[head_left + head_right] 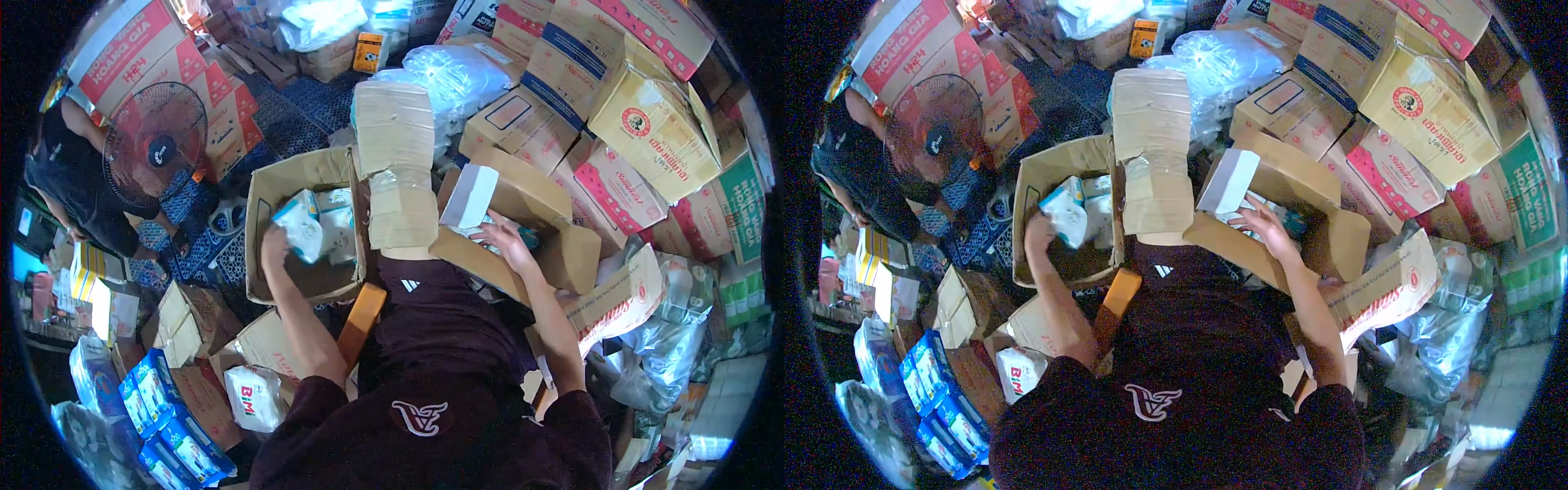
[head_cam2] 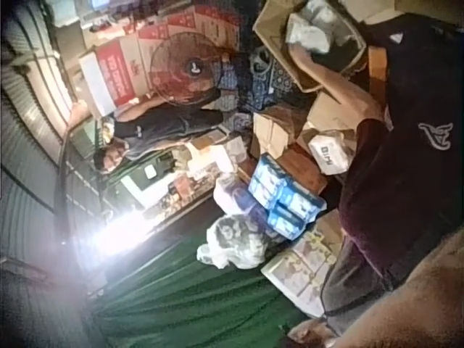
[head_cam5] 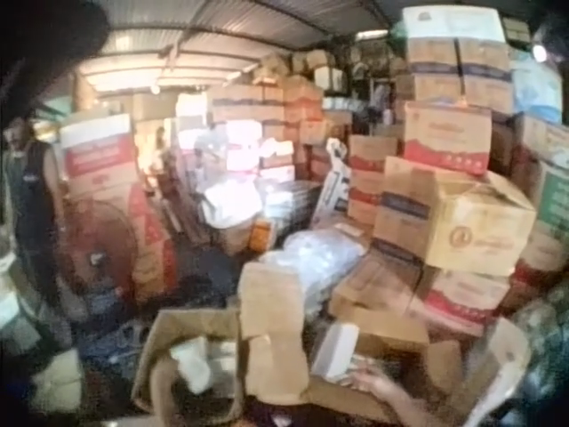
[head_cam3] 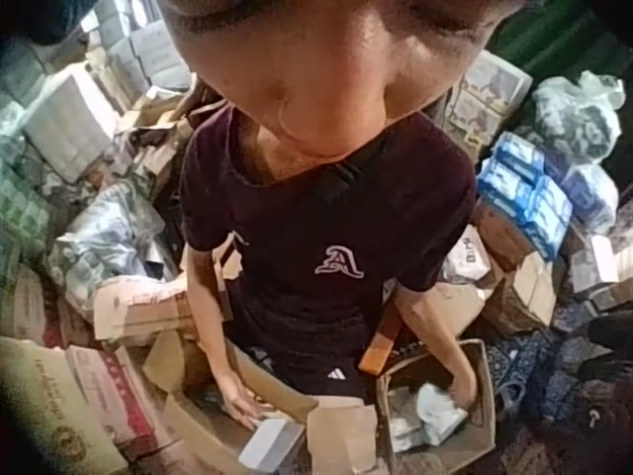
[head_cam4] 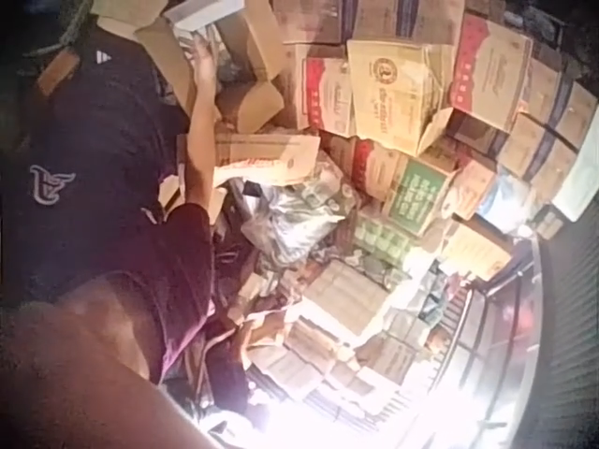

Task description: Unpacking items from cardboard boxes and organizing them into stacks or other containers.

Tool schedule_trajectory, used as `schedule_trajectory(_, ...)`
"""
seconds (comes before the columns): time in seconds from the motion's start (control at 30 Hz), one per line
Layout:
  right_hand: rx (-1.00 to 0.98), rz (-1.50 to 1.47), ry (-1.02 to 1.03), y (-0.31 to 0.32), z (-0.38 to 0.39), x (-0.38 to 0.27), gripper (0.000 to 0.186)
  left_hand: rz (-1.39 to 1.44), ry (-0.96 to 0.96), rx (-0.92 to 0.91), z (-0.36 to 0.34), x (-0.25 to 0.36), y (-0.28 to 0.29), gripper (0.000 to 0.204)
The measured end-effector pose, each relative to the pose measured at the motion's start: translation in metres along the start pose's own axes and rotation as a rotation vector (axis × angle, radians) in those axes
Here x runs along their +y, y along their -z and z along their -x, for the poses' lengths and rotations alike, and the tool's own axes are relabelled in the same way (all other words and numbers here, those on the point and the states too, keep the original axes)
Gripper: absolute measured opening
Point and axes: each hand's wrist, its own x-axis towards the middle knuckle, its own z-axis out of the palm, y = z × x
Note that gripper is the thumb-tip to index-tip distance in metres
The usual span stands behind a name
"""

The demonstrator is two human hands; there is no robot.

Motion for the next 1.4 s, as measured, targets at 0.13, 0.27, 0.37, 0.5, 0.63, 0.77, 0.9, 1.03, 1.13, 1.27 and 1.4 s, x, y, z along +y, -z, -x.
schedule_trajectory(0.13,-0.034,0.089,0.029,0.004,-0.003,0.003,0.062,-0.285,-0.118,0.090,-0.016,-0.020,-0.025,0.029)
schedule_trajectory(0.27,0.023,0.134,0.024,0.006,-0.002,0.006,0.060,-0.425,-0.147,0.046,-0.033,-0.029,-0.016,0.036)
schedule_trajectory(0.37,0.000,0.111,0.043,0.006,-0.001,0.004,0.058,-0.689,-0.161,-0.019,-0.051,-0.032,-0.018,0.049)
schedule_trajectory(0.5,0.032,0.227,0.083,-0.003,-0.009,-0.008,0.064,-0.866,-0.580,-0.003,-0.068,-0.038,-0.028,0.051)
schedule_trajectory(0.63,0.077,0.524,0.242,-0.030,-0.025,-0.017,0.062,-0.958,-0.251,0.178,-0.067,-0.041,-0.033,0.058)
schedule_trajectory(0.77,-0.050,0.836,0.352,-0.047,-0.032,-0.018,0.060,-1.040,-0.516,0.010,-0.058,-0.040,-0.041,0.057)
schedule_trajectory(0.9,-0.099,0.885,0.196,-0.042,-0.034,-0.014,0.057,-0.817,-0.271,0.235,-0.043,-0.045,-0.052,0.049)
schedule_trajectory(1.03,-0.102,1.073,0.178,-0.031,-0.036,-0.013,0.060,-0.529,-0.431,0.209,-0.037,-0.051,-0.051,0.058)
schedule_trajectory(1.13,-0.131,1.052,0.397,-0.021,-0.038,-0.019,0.062,-0.860,-0.407,-0.061,-0.037,-0.049,-0.056,0.059)
schedule_trajectory(1.27,-0.074,1.089,0.169,0.002,-0.040,-0.030,0.059,-1.079,-0.407,0.016,-0.012,-0.009,-0.082,0.047)
schedule_trajectory(1.4,-0.025,0.895,0.164,0.020,-0.041,-0.035,0.057,-0.702,-0.810,0.266,0.062,0.095,-0.128,0.026)
